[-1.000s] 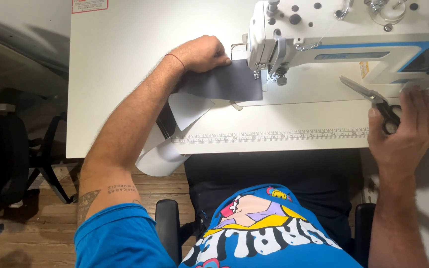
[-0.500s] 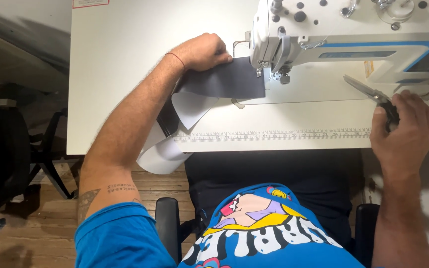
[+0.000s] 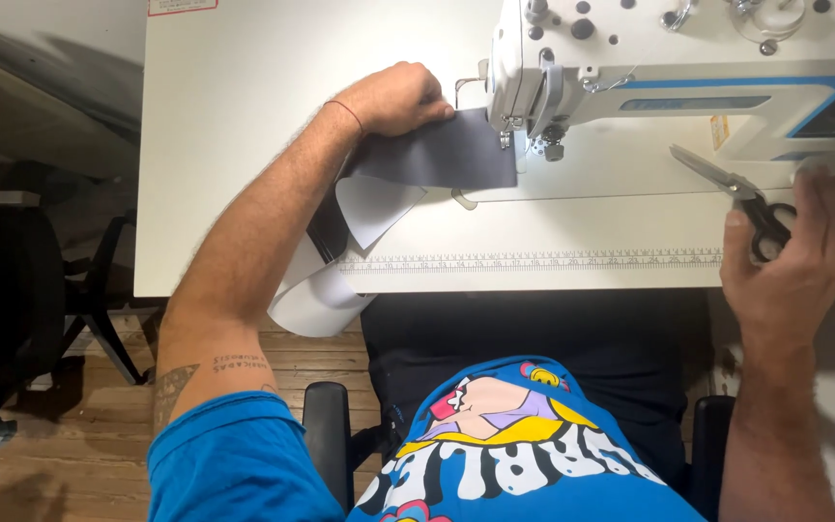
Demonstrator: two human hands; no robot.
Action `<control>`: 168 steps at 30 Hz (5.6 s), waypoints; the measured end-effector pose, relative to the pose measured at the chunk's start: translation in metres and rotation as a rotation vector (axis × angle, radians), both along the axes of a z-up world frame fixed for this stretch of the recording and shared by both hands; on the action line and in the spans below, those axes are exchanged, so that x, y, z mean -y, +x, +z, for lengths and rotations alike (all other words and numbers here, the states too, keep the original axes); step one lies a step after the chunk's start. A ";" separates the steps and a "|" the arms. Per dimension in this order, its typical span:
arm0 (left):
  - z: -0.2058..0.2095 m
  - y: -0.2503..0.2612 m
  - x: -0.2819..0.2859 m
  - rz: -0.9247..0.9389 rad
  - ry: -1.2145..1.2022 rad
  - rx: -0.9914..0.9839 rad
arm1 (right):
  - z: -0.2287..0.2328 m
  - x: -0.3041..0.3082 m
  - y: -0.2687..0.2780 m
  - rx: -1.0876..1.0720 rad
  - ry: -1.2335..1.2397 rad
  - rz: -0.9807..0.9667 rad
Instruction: Preparing and sewing leather strips using scissors and an industrial sewing machine
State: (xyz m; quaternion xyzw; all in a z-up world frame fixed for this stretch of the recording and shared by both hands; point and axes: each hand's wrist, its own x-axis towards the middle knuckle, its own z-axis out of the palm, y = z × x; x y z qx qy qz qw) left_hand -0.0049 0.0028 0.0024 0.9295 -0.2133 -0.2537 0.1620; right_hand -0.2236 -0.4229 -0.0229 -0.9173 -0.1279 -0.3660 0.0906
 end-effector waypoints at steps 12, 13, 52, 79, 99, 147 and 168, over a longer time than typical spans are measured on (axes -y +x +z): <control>-0.003 0.014 -0.001 0.001 -0.005 0.029 | 0.000 0.001 0.001 0.004 -0.004 0.003; -0.003 0.016 -0.001 -0.004 -0.006 0.035 | 0.000 0.001 0.002 0.007 -0.005 0.001; -0.002 0.048 -0.008 0.009 -0.060 0.134 | -0.032 0.038 0.006 -0.102 -0.248 -0.154; -0.005 0.042 -0.011 0.036 -0.049 0.173 | 0.003 0.007 -0.006 -0.063 -0.014 0.006; -0.015 0.038 -0.013 0.018 -0.082 0.188 | -0.033 0.041 0.004 -0.139 -0.142 -0.105; -0.039 -0.075 -0.031 0.662 -0.126 0.437 | -0.003 -0.075 -0.024 -1.519 1.210 0.460; -0.022 -0.186 0.014 0.998 -0.372 0.514 | -0.035 -0.160 0.035 -1.654 1.839 0.625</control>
